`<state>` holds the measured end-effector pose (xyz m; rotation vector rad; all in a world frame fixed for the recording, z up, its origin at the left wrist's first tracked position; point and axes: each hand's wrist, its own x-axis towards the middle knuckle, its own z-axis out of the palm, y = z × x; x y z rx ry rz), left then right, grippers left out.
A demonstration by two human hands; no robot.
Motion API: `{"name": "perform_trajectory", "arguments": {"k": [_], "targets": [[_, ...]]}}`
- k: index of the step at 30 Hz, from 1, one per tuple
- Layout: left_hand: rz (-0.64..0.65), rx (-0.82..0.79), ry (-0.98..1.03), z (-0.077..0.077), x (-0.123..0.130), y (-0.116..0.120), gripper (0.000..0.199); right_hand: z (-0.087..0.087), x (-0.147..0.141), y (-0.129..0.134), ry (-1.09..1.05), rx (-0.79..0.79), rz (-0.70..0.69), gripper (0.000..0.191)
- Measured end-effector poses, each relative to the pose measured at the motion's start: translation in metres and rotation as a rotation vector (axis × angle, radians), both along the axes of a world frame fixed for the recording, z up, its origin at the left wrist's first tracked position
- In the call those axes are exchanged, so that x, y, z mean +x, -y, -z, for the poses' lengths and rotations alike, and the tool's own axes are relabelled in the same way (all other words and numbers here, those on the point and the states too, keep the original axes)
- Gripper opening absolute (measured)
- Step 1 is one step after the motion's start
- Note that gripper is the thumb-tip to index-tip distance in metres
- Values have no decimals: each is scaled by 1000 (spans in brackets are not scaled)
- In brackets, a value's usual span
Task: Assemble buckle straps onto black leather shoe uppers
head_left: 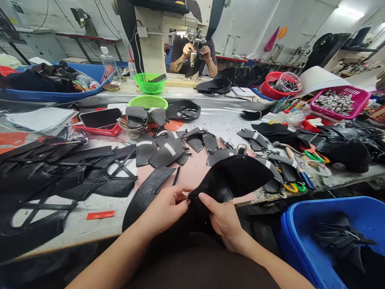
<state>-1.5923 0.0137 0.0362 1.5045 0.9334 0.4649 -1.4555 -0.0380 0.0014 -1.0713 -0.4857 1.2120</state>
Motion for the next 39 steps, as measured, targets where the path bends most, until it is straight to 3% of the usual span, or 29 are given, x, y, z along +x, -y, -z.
{"name": "perform_trajectory", "arguments": {"k": [18, 29, 36, 39], "targets": [[-8, -34, -31, 0, 0, -2, 35, 6, -2, 2, 42, 11, 35, 47], [-60, -88, -85, 6, -2, -3, 40, 8, -4, 6, 66, 70, -9, 41], [-114, -169, 2, 12, 1, -4, 36, 2, -5, 9, 71, 79, -56, 30], [-117, -188, 21, 10, 1, -3, 33, 4, -4, 7, 63, 43, -15, 36]]}}
